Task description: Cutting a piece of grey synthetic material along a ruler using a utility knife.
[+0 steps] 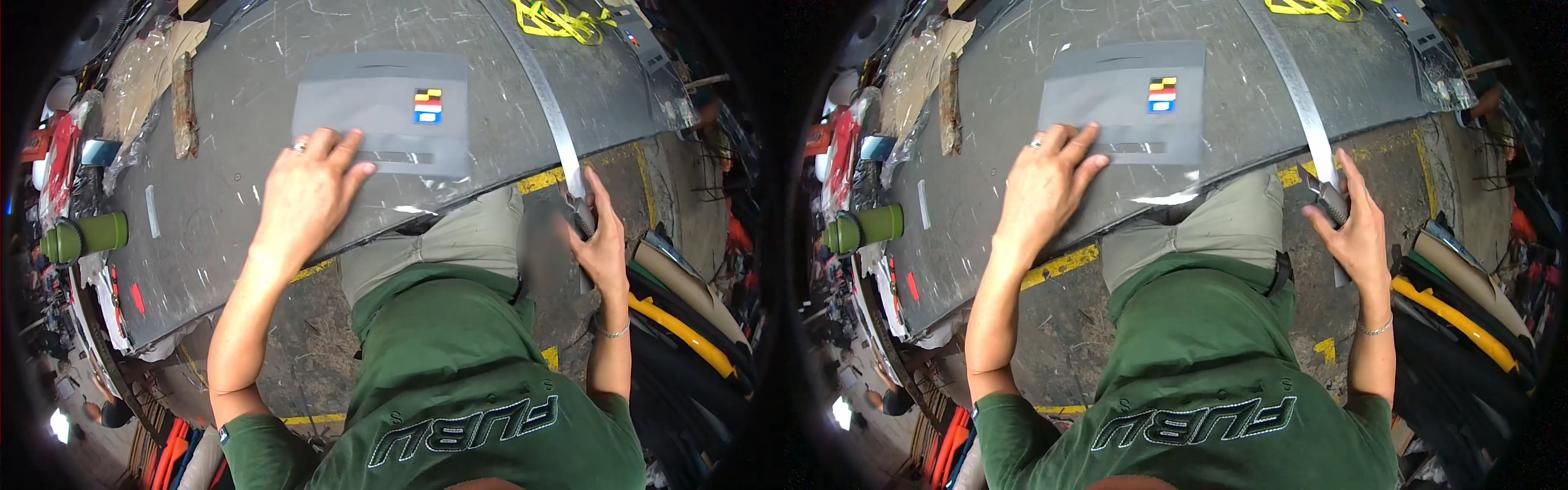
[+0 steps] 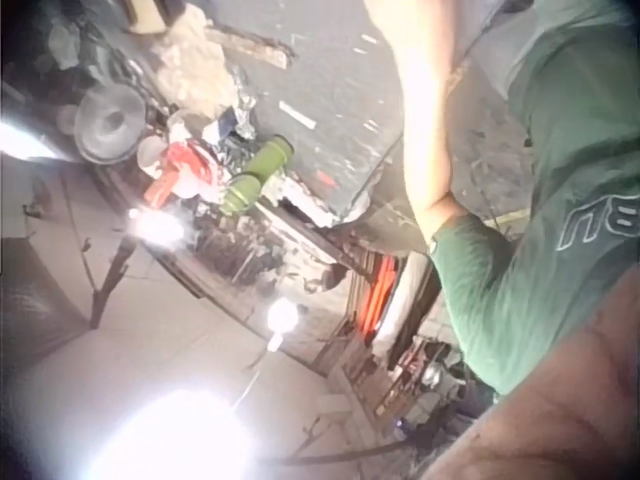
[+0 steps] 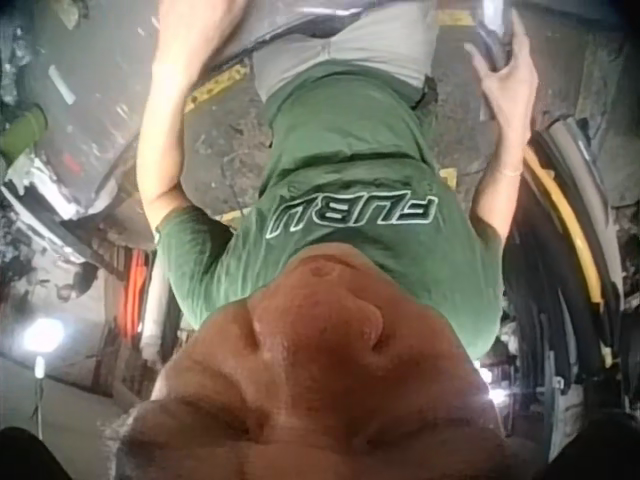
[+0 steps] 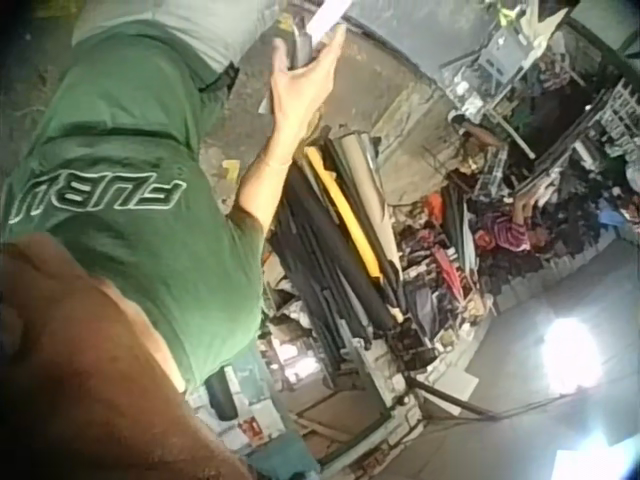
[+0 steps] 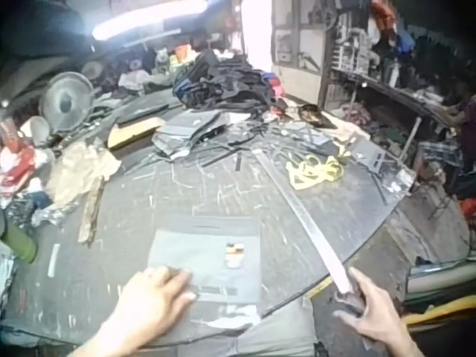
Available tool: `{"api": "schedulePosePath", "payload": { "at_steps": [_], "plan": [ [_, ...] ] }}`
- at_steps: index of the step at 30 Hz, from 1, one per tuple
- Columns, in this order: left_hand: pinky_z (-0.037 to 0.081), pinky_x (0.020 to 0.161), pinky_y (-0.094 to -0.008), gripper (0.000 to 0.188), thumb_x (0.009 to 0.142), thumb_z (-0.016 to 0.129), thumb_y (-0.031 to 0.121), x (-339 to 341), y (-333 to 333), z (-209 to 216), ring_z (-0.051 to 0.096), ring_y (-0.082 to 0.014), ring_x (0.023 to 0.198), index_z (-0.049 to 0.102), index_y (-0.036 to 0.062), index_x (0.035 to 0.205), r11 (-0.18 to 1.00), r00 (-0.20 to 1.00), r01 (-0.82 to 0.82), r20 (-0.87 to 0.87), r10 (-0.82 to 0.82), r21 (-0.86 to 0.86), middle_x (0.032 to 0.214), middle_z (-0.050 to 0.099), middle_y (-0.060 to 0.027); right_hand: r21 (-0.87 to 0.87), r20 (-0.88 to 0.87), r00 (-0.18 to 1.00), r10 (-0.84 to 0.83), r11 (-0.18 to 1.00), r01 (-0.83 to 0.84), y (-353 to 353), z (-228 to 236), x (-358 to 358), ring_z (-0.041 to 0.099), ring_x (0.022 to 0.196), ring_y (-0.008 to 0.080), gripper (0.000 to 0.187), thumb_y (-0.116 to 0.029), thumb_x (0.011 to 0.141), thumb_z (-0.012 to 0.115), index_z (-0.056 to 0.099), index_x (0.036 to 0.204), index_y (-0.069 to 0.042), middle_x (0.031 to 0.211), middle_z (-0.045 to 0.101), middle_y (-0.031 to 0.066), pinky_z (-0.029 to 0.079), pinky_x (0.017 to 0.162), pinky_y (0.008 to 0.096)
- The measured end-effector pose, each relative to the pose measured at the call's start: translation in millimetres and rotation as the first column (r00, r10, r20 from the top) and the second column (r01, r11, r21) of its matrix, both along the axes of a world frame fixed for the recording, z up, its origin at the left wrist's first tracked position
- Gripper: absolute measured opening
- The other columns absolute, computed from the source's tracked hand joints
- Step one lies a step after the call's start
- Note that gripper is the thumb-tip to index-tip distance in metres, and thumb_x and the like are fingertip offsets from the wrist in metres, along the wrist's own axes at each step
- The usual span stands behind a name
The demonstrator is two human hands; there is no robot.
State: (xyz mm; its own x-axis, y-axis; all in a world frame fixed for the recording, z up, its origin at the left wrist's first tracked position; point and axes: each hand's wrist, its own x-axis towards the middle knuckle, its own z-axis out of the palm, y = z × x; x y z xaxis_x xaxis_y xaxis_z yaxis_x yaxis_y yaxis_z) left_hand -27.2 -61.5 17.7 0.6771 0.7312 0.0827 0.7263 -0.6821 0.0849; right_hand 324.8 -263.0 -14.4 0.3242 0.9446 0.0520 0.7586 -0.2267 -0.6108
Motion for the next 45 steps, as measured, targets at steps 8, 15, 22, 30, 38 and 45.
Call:
{"api": "schedulePosePath", "payload": {
  "at_steps": [8, 15, 22, 30, 38, 45],
  "plan": [
    [0.037, 0.12, -0.0478, 0.06, 0.096, 0.071, 0.039, -50.8, 61.4, -15.4, 0.044, -0.0376, 0.146, 0.059, 0.007, 0.145, 0.994, 0.989, 0.082, 0.126, -0.073, -0.067, 0.154, 0.052, -0.0177, 0.155, 0.047, 0.998, 0.043, 0.987, -0.05, -22.6, 1.9, 18.2, 0.067, 0.121, 0.0228, 0.069, 0.006, 0.079, 0.069, 0.058, 0.146, -0.002, 0.139, 0.066, 0.0168, 0.05, 0.104, 0.0351],
    [0.041, 0.115, -0.05, 0.071, 0.093, 0.071, 0.052, 15.1, -9.1, -25.9, 0.052, -0.0415, 0.138, 0.061, -0.0026, 0.137, 0.999, 0.987, -0.024, 0.163, 0.016, 0.047, 0.143, 0.057, -0.0269, 0.175, -0.23, 0.965, 0.128, 0.981, -0.089, -26.0, -6.4, -57.3, 0.062, 0.104, 0.0161, 0.075, 0.001, 0.072, 0.081, 0.058, 0.143, 0.003, 0.135, 0.066, 0.0133, 0.049, 0.087, 0.0275],
    [0.037, 0.117, -0.0513, 0.08, 0.093, 0.073, 0.048, 17.0, -16.0, -33.1, 0.046, -0.0413, 0.144, 0.048, -0.0038, 0.148, 0.996, 0.968, -0.075, 0.238, 0.082, -0.038, 0.152, 0.05, -0.0259, 0.276, -0.343, 0.88, 0.33, 0.93, -0.241, 14.1, -13.0, -115.6, 0.057, 0.077, 0.0128, 0.069, 0.0, 0.075, 0.084, 0.06, 0.14, 0.003, 0.12, 0.072, 0.0126, 0.05, 0.074, 0.0266],
    [0.029, 0.124, -0.0521, 0.075, 0.101, 0.067, 0.035, 5.1, -11.5, -31.1, 0.038, -0.0413, 0.15, 0.034, -0.0073, 0.153, 0.957, 0.875, -0.061, 0.445, 0.188, -0.284, 0.158, 0.04, -0.0279, 0.08, -0.397, 0.864, 0.311, 0.949, -0.305, 36.0, -1.6, -132.9, 0.071, 0.096, 0.0238, 0.068, -0.002, 0.079, 0.081, 0.059, 0.143, -0.002, 0.129, 0.07, 0.0169, 0.056, 0.086, 0.0321],
    [0.025, 0.127, -0.0507, 0.097, 0.086, 0.076, 0.059, -3.0, 43.3, -32.2, 0.036, -0.0378, 0.152, 0.045, -0.0079, 0.149, 0.991, 0.972, 0.072, 0.229, -0.044, -0.115, 0.158, 0.042, -0.027, 0.038, -0.253, 0.927, 0.276, 0.96, -0.276, 39.3, 4.8, -150.0, 0.064, 0.078, 0.0268, 0.074, -0.008, 0.076, 0.086, 0.059, 0.146, -0.007, 0.102, 0.062, 0.0117, 0.054, 0.07, 0.0379],
    [0.025, 0.127, -0.0512, 0.1, 0.082, 0.079, 0.059, 2.1, 52.7, -32.6, 0.04, -0.0384, 0.149, 0.046, -0.0077, 0.148, 0.992, 0.974, 0.084, 0.217, -0.061, -0.098, 0.159, 0.042, -0.0247, 0.155, -0.242, 0.931, 0.274, 0.958, -0.242, 35.7, -6.0, -151.2, 0.062, 0.071, 0.0236, 0.078, -0.006, 0.075, 0.086, 0.058, 0.148, -0.008, 0.096, 0.057, 0.0092, 0.051, 0.061, 0.036]
  ]
}}
